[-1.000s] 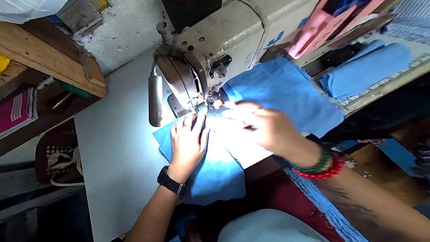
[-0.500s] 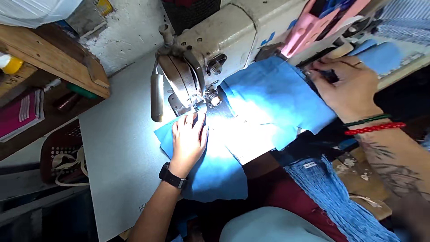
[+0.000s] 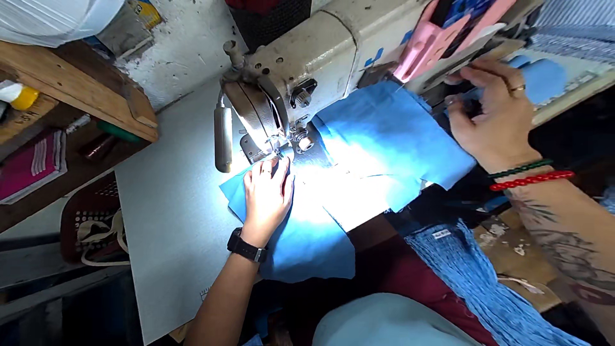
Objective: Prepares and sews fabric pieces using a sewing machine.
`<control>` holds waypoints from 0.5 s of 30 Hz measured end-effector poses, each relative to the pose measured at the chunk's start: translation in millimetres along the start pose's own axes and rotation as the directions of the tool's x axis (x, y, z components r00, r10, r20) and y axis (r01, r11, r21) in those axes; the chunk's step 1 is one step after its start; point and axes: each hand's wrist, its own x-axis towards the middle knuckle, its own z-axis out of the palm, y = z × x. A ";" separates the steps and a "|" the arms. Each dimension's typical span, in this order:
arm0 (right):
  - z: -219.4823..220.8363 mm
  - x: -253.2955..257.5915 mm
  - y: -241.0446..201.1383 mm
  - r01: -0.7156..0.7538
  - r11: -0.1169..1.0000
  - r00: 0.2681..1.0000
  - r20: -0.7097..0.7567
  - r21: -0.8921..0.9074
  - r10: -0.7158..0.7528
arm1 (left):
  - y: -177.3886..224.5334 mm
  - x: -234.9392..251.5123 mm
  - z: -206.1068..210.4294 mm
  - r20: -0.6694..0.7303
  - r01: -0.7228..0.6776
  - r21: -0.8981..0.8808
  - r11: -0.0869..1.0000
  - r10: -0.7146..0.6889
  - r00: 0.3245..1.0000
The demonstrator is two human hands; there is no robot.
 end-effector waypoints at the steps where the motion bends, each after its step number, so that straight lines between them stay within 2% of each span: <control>1: -0.2 -0.3 0.5 -0.009 1.000 1.000 0.016 -0.010 0.009 | -0.4 0.2 0.4 -0.002 0.001 -0.002 1.000 -0.001 1.000; 9: -20.3 14.7 -4.3 0.008 1.000 0.996 0.088 0.000 -0.008 | -1.1 1.0 -0.1 0.016 0.010 -0.010 1.000 -0.010 1.000; 13: -42.3 43.7 -0.3 0.022 0.999 1.000 -0.006 0.024 -0.022 | -0.3 1.1 -1.7 0.021 0.012 -0.023 1.000 -0.011 1.000; 15: -55.9 67.7 10.3 -0.104 0.995 0.993 -0.055 0.011 0.104 | -0.8 1.3 -0.7 0.025 0.014 -0.019 1.000 -0.013 1.000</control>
